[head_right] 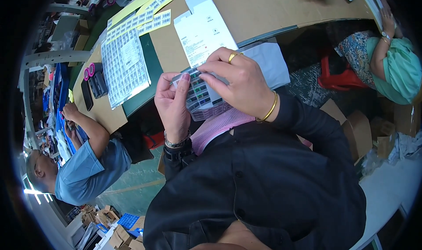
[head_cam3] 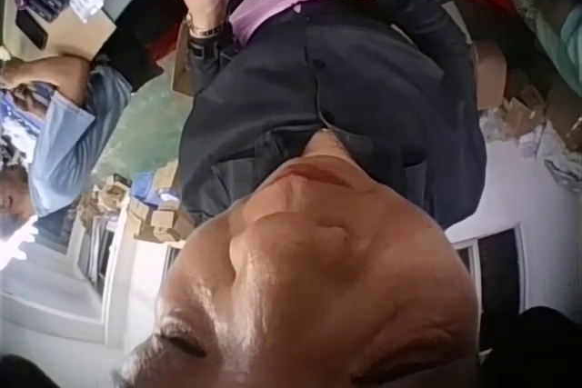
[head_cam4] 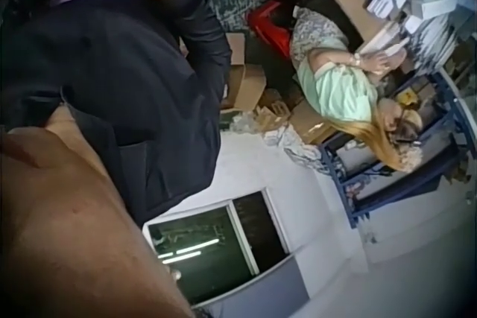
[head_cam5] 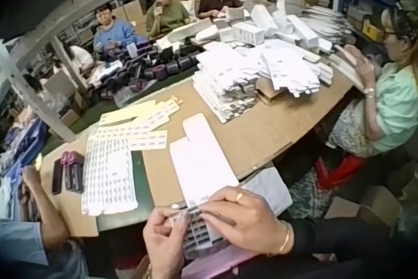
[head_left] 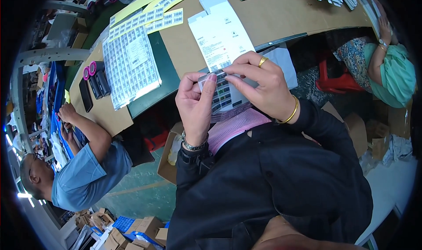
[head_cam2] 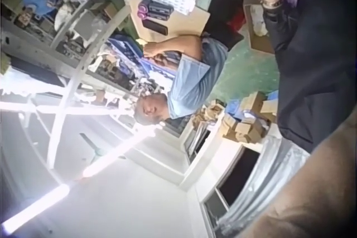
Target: The person peels labels from a sheet and applies them to white boxes by hand, then peels holographic stickers from a separate sheet and affixes them to the boxes.
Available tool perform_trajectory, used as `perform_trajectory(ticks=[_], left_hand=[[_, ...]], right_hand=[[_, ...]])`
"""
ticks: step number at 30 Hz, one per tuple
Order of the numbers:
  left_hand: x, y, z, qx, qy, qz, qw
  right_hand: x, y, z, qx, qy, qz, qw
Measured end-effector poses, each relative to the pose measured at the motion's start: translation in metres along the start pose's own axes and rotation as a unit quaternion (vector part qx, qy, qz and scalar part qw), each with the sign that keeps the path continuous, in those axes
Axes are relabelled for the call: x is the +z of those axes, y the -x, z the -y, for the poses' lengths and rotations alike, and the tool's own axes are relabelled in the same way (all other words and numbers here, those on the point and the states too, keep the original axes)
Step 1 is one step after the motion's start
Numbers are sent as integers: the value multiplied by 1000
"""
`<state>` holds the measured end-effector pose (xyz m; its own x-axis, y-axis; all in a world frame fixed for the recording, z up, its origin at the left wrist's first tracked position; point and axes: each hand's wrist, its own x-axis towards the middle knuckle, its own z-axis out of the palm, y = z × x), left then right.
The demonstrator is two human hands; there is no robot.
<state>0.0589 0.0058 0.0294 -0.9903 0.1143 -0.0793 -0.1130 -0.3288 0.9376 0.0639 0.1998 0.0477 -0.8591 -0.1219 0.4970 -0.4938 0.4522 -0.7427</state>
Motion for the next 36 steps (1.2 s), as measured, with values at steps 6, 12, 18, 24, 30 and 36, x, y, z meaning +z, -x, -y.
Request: perform_trajectory(ticks=[6,12,18,24,30,36], left_hand=[[6,-4,-3,4,-44,-1,999],[5,-12,2,-7,1,-26,1000],[-4,-19,2,-31,5,-25,999],[-14,-32,-7,125,-336,35,933],[-8,-57,-4,311,-464,97,824],[-12,-71,4,299,-481,114,816]], right_hand=[[2,-5,-1,-12,13,-7,1000],[3,-9,-5,-49,39,5,998],[-8,-20,-6,-19,-63,70,995],[-37,-70,-41,-31,34,81,996],[-20,-101,-85,-12,90,145,985],[2,-106,-106,48,101,169,979]])
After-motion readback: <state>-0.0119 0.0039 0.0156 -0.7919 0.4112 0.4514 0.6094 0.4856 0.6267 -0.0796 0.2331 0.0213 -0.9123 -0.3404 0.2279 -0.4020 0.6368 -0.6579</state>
